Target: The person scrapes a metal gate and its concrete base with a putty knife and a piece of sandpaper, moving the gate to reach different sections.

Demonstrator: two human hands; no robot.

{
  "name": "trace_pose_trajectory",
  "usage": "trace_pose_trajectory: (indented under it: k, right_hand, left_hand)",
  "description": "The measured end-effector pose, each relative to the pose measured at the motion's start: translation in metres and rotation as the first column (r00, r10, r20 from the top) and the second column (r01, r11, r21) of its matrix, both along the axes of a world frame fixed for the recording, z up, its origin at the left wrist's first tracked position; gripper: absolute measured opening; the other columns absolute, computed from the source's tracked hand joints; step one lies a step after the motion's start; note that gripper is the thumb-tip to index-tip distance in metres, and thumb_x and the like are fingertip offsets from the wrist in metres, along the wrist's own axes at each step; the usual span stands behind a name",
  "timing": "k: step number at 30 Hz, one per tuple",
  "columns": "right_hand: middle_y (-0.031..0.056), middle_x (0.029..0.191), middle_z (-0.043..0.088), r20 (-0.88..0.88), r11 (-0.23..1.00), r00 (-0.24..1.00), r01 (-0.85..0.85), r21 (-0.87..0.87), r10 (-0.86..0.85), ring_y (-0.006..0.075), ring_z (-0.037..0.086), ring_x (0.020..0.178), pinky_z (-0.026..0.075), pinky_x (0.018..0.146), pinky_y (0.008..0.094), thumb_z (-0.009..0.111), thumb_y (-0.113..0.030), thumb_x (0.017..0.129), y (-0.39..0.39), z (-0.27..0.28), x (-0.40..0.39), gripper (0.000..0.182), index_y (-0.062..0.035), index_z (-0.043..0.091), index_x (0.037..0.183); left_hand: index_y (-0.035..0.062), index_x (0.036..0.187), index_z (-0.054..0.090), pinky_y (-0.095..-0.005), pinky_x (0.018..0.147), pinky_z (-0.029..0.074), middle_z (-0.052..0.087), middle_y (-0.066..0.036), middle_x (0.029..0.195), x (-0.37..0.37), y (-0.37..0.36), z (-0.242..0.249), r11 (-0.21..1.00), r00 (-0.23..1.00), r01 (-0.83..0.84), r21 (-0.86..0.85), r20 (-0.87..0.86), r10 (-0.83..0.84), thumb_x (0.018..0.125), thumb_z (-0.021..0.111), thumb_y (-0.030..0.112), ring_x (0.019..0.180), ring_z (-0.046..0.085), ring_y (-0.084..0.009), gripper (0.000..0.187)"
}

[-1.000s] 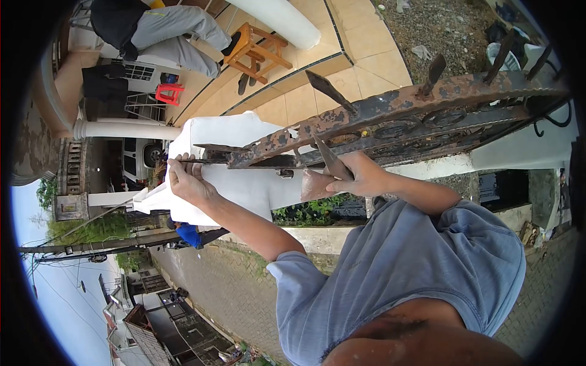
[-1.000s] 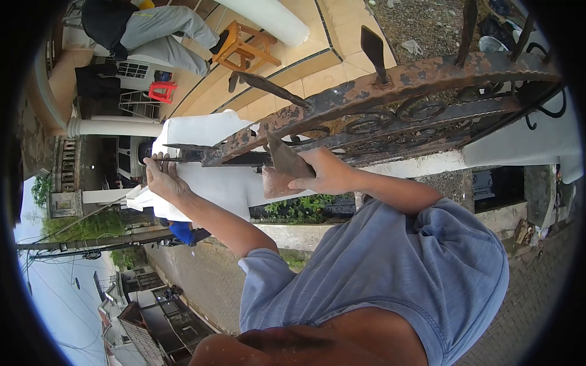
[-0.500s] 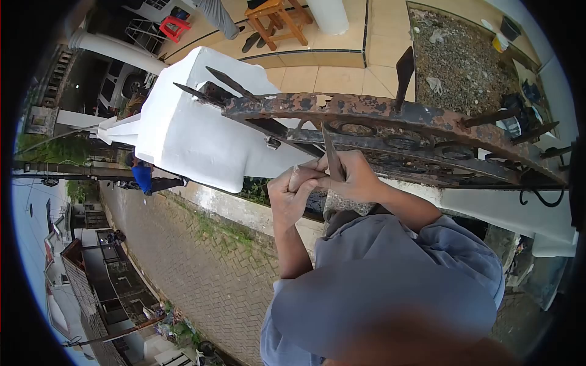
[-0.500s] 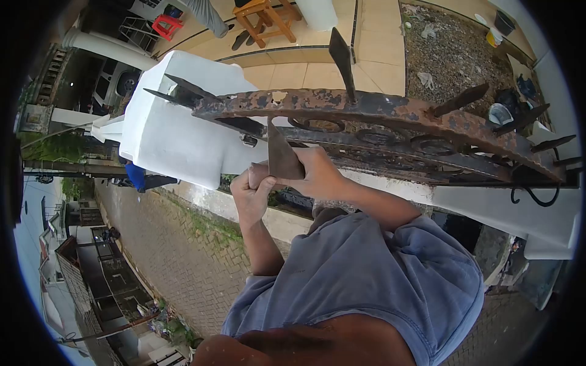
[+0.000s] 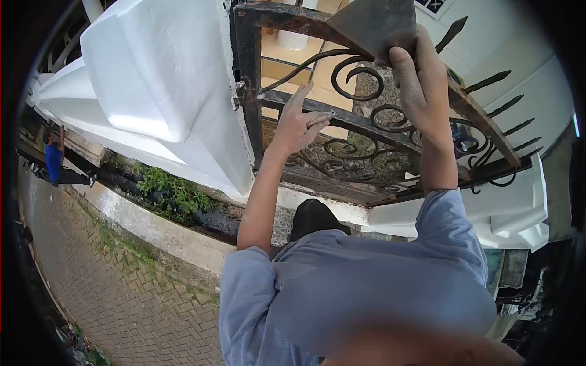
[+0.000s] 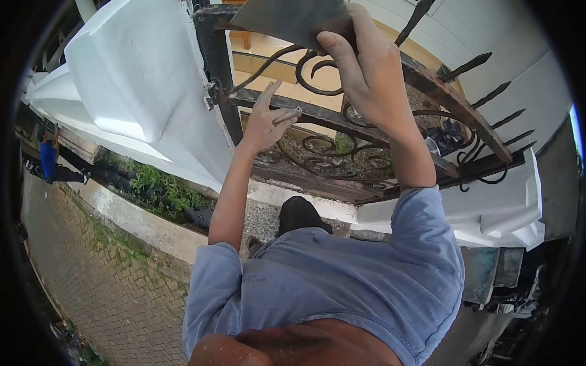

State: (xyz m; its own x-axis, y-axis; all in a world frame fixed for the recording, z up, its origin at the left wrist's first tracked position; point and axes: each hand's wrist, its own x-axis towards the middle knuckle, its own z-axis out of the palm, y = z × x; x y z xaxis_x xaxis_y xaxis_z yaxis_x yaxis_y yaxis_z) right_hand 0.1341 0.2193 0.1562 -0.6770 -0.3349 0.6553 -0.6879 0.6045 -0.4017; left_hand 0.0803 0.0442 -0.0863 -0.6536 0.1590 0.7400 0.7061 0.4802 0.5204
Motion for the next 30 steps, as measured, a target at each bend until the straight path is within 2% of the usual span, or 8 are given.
trace_pose_trajectory:
  k: [1,5,7,15,20,24,28,30]
  right_hand:
    - [0.0071,0.077,0.062,-0.153,0.998,0.987,0.049,0.025,-0.044,0.0121,0.054,0.063,0.043,0.058,0.0261,0.055,-0.019,0.100,-0.006,-0.001,-0.002,0.021,-0.0001,0.059,0.110]
    - [0.0112,0.097,0.070,-0.683,0.952,0.728,0.162,0.261,0.064,0.0241,0.069,0.079,0.052,0.067,0.0326,0.063,0.002,0.085,-0.035,0.006,-0.025,0.023,-0.0052,0.067,0.107]
    - [0.0125,0.094,0.067,-0.679,0.924,0.728,0.195,0.329,0.089,0.0276,0.065,0.081,0.053,0.071,0.0341,0.062,0.004,0.082,-0.055,0.019,-0.023,0.031,-0.0068,0.067,0.111]
    - [0.0154,0.108,0.062,-0.719,0.650,0.648,0.438,0.621,0.251,0.0331,0.061,0.097,0.050,0.083,0.0419,0.061,0.003,0.079,-0.085,0.034,-0.024,0.040,-0.0077,0.066,0.117]
    - [0.0128,0.110,0.063,-0.891,0.793,0.407,0.468,0.391,0.199,0.0313,0.062,0.095,0.052,0.084,0.0407,0.059,0.001,0.077,-0.052,0.058,-0.076,0.047,-0.0113,0.066,0.121]
    - [0.0129,0.115,0.064,-0.773,0.489,0.477,0.600,0.634,0.417,0.0337,0.063,0.097,0.054,0.085,0.0406,0.057,0.003,0.078,-0.046,0.048,-0.065,0.052,-0.0143,0.065,0.126]
    - [0.0202,0.116,0.064,-0.845,0.819,0.511,0.547,0.175,-0.161,0.0365,0.066,0.099,0.054,0.084,0.0418,0.051,0.006,0.080,-0.047,0.066,-0.076,0.049,-0.0090,0.063,0.125]
    - [0.0044,0.108,0.069,-0.920,0.752,0.290,0.537,0.383,0.262,0.0224,0.068,0.081,0.053,0.067,0.0332,0.062,0.005,0.076,-0.050,0.069,-0.069,0.044,-0.0077,0.067,0.118]
  left_hand:
    - [0.0199,0.099,0.079,-0.0528,0.109,0.033,0.048,-0.021,0.142,0.000,0.008,-0.005,1.000,1.000,0.009,0.030,-0.018,-0.008,0.085,0.069,0.031,0.133,0.045,-0.0359,0.020]
    - [0.0278,0.101,0.078,-0.0516,0.111,0.021,0.059,-0.010,0.130,-0.003,0.028,-0.008,0.976,0.993,-0.115,-0.186,-0.026,0.112,0.086,0.066,0.041,0.129,0.046,-0.0268,0.022]
    - [0.0292,0.103,0.077,-0.0500,0.107,0.022,0.065,0.001,0.118,-0.004,0.031,-0.011,0.973,0.997,-0.062,-0.223,0.038,0.072,0.088,0.064,0.044,0.120,0.052,-0.0199,0.024]
    - [0.0365,0.113,0.072,-0.0459,0.111,0.022,0.061,0.000,0.125,0.001,0.024,-0.017,0.964,0.995,-0.098,-0.248,-0.017,0.097,0.093,0.057,0.045,0.124,0.048,-0.0186,0.026]
    - [0.0423,0.121,0.066,-0.0470,0.114,0.021,0.056,-0.001,0.133,0.002,0.022,-0.017,0.937,0.992,-0.123,-0.326,-0.021,0.123,0.095,0.054,0.045,0.129,0.044,-0.0195,0.029]
    - [0.0440,0.123,0.064,-0.0466,0.113,0.021,0.056,-0.001,0.133,0.002,0.023,-0.012,0.915,0.988,-0.115,-0.387,0.053,0.147,0.096,0.050,0.045,0.131,0.042,-0.0198,0.030]
    - [0.0459,0.126,0.062,-0.0466,0.112,0.020,0.055,-0.002,0.132,0.002,0.023,-0.012,0.911,0.988,-0.112,-0.396,0.058,0.146,0.098,0.047,0.045,0.131,0.042,-0.0202,0.031]
    - [0.0458,0.126,0.061,-0.0464,0.113,0.020,0.055,-0.002,0.132,0.003,0.023,-0.014,0.907,0.986,-0.129,-0.402,0.041,0.159,0.098,0.047,0.045,0.130,0.042,-0.0201,0.031]
